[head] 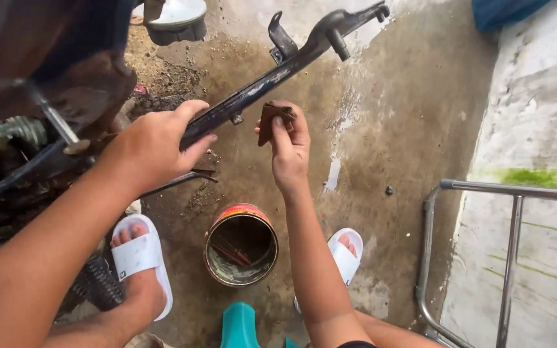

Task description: The person cleans and sands a metal motorcycle part using a piece of sandpaper and a small container of liquid, then proceeds to reattach small hardware components and wires to the motorcycle frame.

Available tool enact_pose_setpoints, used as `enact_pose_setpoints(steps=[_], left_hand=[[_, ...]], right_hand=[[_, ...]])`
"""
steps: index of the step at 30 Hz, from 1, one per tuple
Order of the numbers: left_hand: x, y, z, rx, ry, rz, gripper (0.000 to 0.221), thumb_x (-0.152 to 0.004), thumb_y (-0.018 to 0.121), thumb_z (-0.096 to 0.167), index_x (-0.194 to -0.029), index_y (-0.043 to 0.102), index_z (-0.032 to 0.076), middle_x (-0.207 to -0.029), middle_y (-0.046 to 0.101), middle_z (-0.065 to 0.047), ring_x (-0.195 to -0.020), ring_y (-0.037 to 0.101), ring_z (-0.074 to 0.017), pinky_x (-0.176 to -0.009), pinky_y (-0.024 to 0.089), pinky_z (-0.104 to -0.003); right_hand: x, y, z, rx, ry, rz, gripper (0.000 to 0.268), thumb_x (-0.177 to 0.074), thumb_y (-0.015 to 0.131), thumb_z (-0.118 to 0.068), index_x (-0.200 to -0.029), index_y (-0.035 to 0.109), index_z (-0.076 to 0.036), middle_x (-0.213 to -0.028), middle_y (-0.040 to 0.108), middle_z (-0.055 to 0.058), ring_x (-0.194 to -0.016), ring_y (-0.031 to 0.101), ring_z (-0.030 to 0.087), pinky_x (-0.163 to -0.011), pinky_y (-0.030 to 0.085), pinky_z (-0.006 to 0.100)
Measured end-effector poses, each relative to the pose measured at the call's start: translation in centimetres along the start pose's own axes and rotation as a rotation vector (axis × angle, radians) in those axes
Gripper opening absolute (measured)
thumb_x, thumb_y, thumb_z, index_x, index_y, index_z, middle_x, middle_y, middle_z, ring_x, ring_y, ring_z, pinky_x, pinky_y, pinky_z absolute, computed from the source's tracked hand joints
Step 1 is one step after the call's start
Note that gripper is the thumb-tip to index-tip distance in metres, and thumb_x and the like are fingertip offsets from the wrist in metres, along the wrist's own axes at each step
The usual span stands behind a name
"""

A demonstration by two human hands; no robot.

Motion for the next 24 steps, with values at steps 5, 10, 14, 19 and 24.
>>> enact_pose_setpoints(steps=[5, 10, 14, 19, 24], left_hand=[[-0.1, 0.2, -0.2, 0.001, 0.032, 0.035, 0.041, -0.097, 0.067, 0.031, -0.133, 0.060, 0.012, -0.071, 0.071, -0.018, -0.061, 0.073, -0.0382, -0.052, 0.056, -0.044], [-0.1, 0.2, 0.3, -0.017, 0.017, 0.051, 0.042, -0.097, 0.068, 0.033, -0.134, 0.061, 0.015, -0.071, 0.071, -0.017, -0.063, 0.073, -0.0377, -0.052, 0.056, -0.044], [-0.2, 0.5, -0.1, 0.005, 0.002, 0.058, 0.043, -0.093, 0.073, 0.032, -0.132, 0.063, 0.015, -0.074, 0.073, -0.016, -0.066, 0.074, -0.0361, -0.055, 0.057, -0.042], [0.0, 0.7, -0.4, -0.086, 0.046, 0.114, 0.045, -0.092, 0.074, 0.035, -0.132, 0.062, 0.017, -0.076, 0.073, -0.016, -0.070, 0.073, -0.0365, -0.059, 0.058, -0.045], [-0.1, 0.8, -0.4, -0.095, 0.036, 0.129, 0.045, -0.090, 0.077, 0.036, -0.130, 0.066, 0.020, -0.076, 0.073, -0.014, -0.072, 0.074, -0.0345, -0.060, 0.058, -0.043]], right_hand=[[-1.6, 1.0, 0.2, -0.083, -0.091, -0.116, 0.018, -0.104, 0.058, -0.010, -0.121, 0.056, -0.005, -0.078, 0.058, 0.008, -0.063, 0.050, 0.010, -0.057, 0.044, 0.024], [-3.4, 2.3, 2.7, -0.372, 0.155, -0.126, 0.016, -0.086, 0.077, -0.002, -0.090, 0.062, -0.001, -0.067, 0.064, 0.012, -0.049, 0.055, 0.010, -0.040, 0.044, 0.023], [-4.0, 1.7, 6.9, -0.387, 0.309, -0.281, 0.026, -0.072, 0.091, -0.007, -0.085, 0.070, 0.000, -0.058, 0.062, 0.008, -0.040, 0.053, 0.008, -0.034, 0.042, 0.020], [-5.6, 2.9, 5.3, -0.431, 0.298, -0.400, 0.055, -0.067, 0.096, -0.006, -0.107, 0.060, -0.003, -0.062, 0.061, 0.004, -0.042, 0.052, 0.006, -0.036, 0.041, 0.019], [-6.1, 3.7, 6.4, -0.417, 0.175, -0.460, 0.077, -0.067, 0.101, -0.025, -0.125, 0.057, 0.003, -0.084, 0.069, 0.012, -0.051, 0.058, 0.008, -0.040, 0.044, 0.020]])
Point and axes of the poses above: each hand's wrist, its own x-axis away from the middle knuckle, its own y-axis out of the palm, z = x × y, the point moved 4 cm from there along -x, towards the middle knuckle
